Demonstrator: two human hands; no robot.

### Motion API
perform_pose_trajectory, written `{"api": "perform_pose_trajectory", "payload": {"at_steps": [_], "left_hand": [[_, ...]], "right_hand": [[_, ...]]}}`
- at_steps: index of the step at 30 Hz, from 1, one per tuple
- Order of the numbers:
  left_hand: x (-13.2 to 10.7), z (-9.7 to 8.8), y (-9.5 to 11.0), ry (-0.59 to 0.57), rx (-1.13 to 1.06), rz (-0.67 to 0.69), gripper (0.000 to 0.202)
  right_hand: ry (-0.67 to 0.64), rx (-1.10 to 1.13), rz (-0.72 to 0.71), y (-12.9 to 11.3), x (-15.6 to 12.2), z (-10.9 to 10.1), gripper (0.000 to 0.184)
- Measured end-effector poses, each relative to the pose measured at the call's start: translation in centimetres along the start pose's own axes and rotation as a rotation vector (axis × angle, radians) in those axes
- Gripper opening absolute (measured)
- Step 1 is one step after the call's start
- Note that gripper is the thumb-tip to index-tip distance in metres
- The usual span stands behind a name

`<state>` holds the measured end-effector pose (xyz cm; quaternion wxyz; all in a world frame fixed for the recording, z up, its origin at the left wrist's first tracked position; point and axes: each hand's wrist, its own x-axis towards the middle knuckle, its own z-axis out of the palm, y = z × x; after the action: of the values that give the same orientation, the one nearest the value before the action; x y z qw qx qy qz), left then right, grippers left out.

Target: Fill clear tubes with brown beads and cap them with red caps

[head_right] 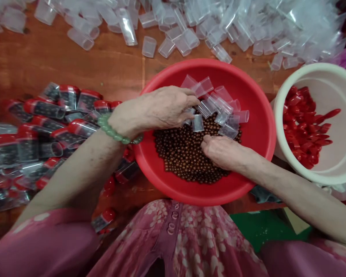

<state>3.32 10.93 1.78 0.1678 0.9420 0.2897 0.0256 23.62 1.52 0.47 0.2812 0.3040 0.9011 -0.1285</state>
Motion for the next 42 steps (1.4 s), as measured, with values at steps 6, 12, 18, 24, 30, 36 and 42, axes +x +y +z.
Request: {"api": "perform_pose_trajectory", "payload": {"at_steps": [6,12,18,24,30,36,42], "left_hand": [[-1.7,-0.6,-0.7,0.110,-0.076,-0.055,0.028],[-4.9,-1.4,0.4,0.287,-0.235,-0.029,0.032],[-8.7,-0.3,3.3,0.295,-0.699,-0.036,0.046],[-8.8,2.4,5.0,0.222,-0.979,-0.057,0.077],[-7.3,3.4,6.5,0.232,-1.044,-0.090,0.070],[-7.4,3.9,7.2,0.266,-1.104,-0.204,0.056],[-7.4,4.1,7.2,0.451,-1.256,-0.302,0.032]], "right_hand": [[0.092,0.304,-0.182,-1.0,1.5,-0.3,0.019],[0.287,0.802,-0.241,0.1,0.3,-1.3,0.034],[0.485,1.049,-0.281,0.5,-1.6,-2.4,0.042],[0.530,1.115,-0.278,0.7,-2.1,-2.5,0.044],[0.673,1.072,-0.342,0.4,-1.9,-2.1,0.038],[0.716,1.083,-0.271,0.7,-1.8,-2.1,0.031],[0.401,0.728,-0.070,0.6,-0.9,-0.7,0.019]]}}
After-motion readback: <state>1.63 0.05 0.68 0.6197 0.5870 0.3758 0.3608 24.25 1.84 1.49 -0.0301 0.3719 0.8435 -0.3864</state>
